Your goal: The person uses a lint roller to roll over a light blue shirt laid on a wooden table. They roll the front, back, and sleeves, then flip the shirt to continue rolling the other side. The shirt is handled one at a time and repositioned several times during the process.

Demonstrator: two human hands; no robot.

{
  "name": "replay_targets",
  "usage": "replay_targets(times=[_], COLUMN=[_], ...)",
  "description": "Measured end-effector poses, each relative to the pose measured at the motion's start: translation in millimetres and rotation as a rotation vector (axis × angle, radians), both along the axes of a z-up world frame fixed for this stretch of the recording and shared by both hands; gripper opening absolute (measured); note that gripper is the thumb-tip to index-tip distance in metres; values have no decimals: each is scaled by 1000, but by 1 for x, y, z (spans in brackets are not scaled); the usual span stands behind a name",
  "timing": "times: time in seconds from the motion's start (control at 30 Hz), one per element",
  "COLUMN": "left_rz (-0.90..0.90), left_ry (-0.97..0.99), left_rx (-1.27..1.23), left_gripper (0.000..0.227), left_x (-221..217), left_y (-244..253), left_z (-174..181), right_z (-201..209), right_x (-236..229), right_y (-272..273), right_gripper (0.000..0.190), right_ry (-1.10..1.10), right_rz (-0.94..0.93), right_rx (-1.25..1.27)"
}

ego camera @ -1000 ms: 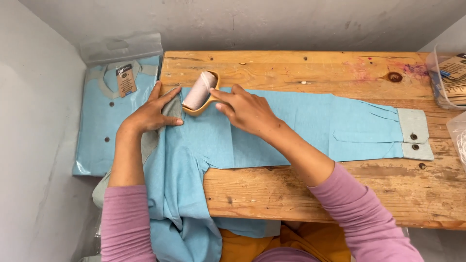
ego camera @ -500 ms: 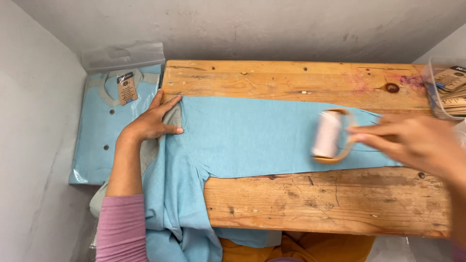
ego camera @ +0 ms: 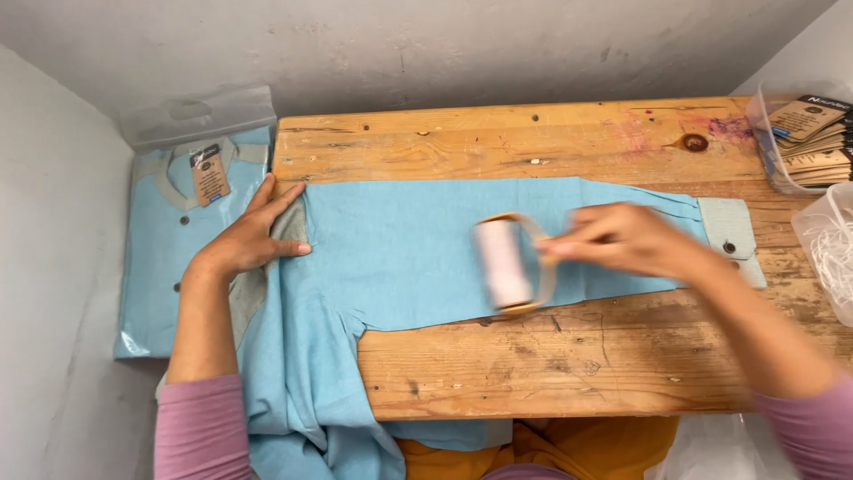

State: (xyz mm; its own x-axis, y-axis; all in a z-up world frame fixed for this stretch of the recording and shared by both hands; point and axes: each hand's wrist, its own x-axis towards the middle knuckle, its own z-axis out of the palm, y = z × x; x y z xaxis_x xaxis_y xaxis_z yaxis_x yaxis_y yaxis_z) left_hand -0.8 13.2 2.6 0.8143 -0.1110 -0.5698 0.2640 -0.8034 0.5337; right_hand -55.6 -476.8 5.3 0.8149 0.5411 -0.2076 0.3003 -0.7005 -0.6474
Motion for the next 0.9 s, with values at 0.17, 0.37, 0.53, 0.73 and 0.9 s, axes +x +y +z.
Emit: replay_targets(times=[0.17, 0.37, 0.53, 0.73, 0.9], left_rz=[-8, 33, 7, 45, 67], left_ry=[31, 52, 44, 69, 90], left_rx=[39, 61, 32, 27, 84], left_gripper=[102, 102, 104, 104, 103], left_x=[0, 0, 3, 4, 4], left_y=[-4, -8, -5, -5, -11], left_z=[7, 14, 10, 10, 16], right_z=[53, 41, -4, -1, 54], right_x=[-32, -8, 23, 9, -37], right_y=[-84, -8, 87, -26, -128], right_gripper=[35, 39, 40, 30, 36], right_ry=[155, -173, -208, -65, 178], right_rz=[-519, -203, -51, -90, -753], right_rx=[-512, -426, -154, 66, -343])
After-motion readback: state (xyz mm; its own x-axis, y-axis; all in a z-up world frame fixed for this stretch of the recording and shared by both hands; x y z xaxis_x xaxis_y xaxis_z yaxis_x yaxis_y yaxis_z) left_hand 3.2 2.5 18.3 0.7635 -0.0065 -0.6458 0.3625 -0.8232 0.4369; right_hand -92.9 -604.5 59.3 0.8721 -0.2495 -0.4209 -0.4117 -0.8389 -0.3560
